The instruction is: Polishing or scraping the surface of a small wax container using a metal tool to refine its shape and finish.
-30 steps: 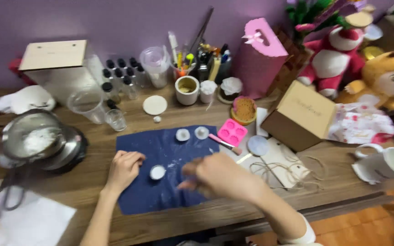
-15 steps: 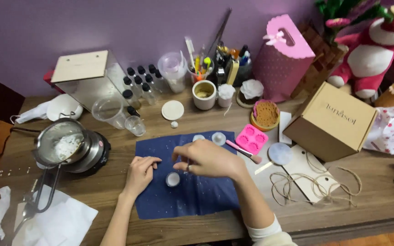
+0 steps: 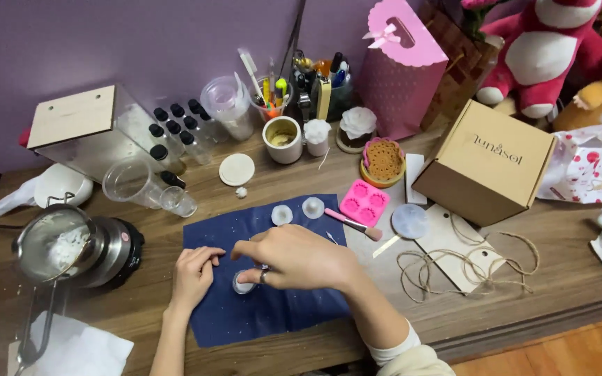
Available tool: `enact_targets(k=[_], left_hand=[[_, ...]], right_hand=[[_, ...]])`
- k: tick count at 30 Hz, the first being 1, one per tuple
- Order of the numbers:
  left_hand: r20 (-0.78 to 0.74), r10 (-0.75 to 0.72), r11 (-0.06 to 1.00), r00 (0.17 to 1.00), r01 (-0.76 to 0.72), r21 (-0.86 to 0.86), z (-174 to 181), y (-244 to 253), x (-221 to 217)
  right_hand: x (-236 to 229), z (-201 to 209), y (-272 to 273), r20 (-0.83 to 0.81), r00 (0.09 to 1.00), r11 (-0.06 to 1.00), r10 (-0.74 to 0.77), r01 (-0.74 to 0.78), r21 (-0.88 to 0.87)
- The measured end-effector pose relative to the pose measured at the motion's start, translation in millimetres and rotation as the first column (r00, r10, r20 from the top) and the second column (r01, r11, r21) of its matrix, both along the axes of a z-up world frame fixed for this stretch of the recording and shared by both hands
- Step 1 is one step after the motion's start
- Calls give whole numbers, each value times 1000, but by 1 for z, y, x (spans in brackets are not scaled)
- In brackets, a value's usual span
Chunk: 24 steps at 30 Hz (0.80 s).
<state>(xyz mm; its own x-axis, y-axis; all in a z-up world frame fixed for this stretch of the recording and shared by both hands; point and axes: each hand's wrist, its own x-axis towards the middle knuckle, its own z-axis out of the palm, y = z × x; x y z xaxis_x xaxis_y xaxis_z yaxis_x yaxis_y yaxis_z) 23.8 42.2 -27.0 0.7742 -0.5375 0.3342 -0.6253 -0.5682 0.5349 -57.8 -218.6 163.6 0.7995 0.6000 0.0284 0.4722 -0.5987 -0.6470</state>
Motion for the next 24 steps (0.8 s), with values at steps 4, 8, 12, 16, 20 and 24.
enact_targets(k=[4,8,12,16,20,24], left_hand=[[12,-8,1000,1000,8,-21,2,-1,0],[-34,-3,1000,999,2,-28,9,-3,-2],[-20,-19,999,1000,18,-41,11,-4,-2],[0,10,998,1000,-10,-61,14,-6,-1],[37,-8,999,999,10,-46,8,2,-2],[143,-92,994,986,100,-53,3,1,-4]], right_hand=[[0,-2,4,15,1000,1000,4,-4,-29],[-2,4,8,31,1000,1000,2,-2,5],[-3,9,10,37,999,1000,-10,9,27],[-10,14,7,11,1000,999,20,-20,38],[-15,-20,-9,-118,984,987,-137,126,-98],[-43,-98,-58,145,779,457,-610,495,-739]])
